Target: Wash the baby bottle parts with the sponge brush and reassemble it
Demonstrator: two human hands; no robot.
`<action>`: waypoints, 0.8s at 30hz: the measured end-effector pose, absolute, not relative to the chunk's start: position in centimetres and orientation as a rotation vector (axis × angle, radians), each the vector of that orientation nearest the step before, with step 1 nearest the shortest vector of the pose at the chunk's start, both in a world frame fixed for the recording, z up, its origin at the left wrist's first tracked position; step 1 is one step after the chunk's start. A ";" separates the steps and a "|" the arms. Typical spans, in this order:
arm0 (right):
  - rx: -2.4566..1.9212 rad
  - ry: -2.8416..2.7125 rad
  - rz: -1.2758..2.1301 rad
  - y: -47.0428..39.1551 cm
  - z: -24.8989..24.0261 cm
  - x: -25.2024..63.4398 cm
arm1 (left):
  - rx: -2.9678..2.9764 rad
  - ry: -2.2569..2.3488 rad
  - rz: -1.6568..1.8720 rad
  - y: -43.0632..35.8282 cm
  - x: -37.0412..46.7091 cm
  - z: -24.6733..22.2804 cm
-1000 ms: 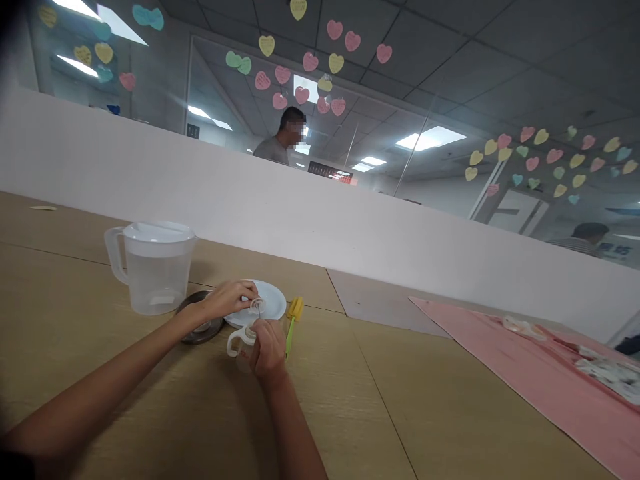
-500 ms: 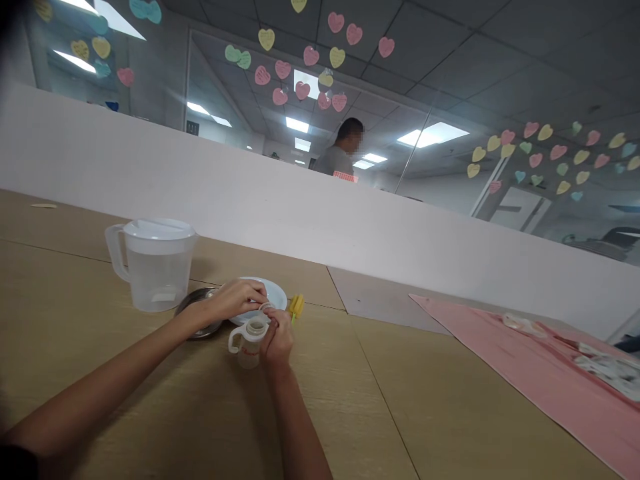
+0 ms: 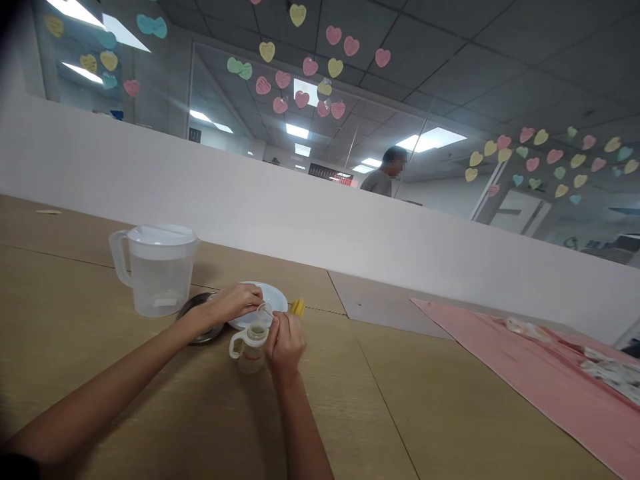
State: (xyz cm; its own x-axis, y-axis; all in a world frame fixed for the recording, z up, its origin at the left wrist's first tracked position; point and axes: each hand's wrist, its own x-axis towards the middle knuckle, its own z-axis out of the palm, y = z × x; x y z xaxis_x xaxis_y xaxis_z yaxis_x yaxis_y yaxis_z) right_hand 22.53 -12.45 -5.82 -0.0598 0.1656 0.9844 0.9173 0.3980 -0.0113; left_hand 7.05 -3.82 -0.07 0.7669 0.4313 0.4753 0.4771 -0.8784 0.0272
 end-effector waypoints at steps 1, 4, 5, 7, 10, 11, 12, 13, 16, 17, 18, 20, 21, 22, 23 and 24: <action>-1.053 -1.501 -0.883 -12.4 -5.8 22.8 | -2.866 -0.727 -0.726 -3.8 7.0 0.0; -1.190 -1.434 -1.005 -12.1 -6.0 23.4 | -2.871 -0.701 -0.697 -3.9 6.8 0.3; -1.223 -1.419 -1.018 -12.0 -6.1 23.5 | -2.867 -0.706 -0.695 -4.0 6.8 0.5; -1.265 -1.402 -1.008 -11.9 -6.3 23.6 | -2.859 -0.717 -0.689 -4.3 6.9 0.7; -1.272 -1.452 -0.991 -11.7 -6.7 23.2 | -2.839 -0.688 -0.670 -5.0 7.5 1.0; -1.267 -1.483 -0.984 -11.6 -6.8 23.1 | -2.829 -0.672 -0.660 -5.3 7.7 1.1; -1.258 -1.519 -0.975 -11.6 -6.9 23.0 | -2.818 -0.657 -0.650 -5.6 8.0 1.1; -1.249 -1.551 -0.968 -11.5 -7.0 22.9 | -2.808 -0.645 -0.644 -5.8 8.2 1.2; -1.243 -1.580 -0.963 -11.5 -7.1 22.9 | -2.784 -0.640 -0.651 -6.1 8.6 1.2; -1.244 -1.578 -0.966 -11.5 -7.1 23.0 | -2.775 -0.645 -0.658 -6.1 8.6 1.2; -1.243 -1.571 -0.967 -11.6 -7.1 23.1 | -2.765 -0.657 -0.667 -5.9 8.6 1.1; -1.214 -1.562 -0.959 -11.7 -7.1 23.2 | -2.755 -0.702 -0.690 -5.2 8.3 0.8; -1.188 -1.558 -0.955 -11.8 -7.0 23.2 | -2.762 -0.743 -0.709 -4.8 8.1 0.6; -1.160 -1.553 -0.951 -11.9 -7.0 23.1 | -2.772 -0.788 -0.728 -4.3 7.9 0.3; -1.131 -1.549 -0.949 -12.0 -7.0 23.0 | -2.783 -0.836 -0.745 -3.8 7.8 0.0; -1.102 -1.547 -0.949 -12.1 -7.0 22.9 | -2.793 -0.881 -0.757 -3.4 7.7 -0.4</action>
State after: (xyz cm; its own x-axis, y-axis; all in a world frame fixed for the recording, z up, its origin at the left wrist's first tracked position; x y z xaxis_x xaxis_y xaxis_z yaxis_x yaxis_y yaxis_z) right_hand 22.92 -12.07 -6.95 -0.1141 0.1961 0.9739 0.9571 0.2844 0.0549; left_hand 7.66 -3.39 -0.36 0.7061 0.5067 0.4946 0.5649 -0.8243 0.0379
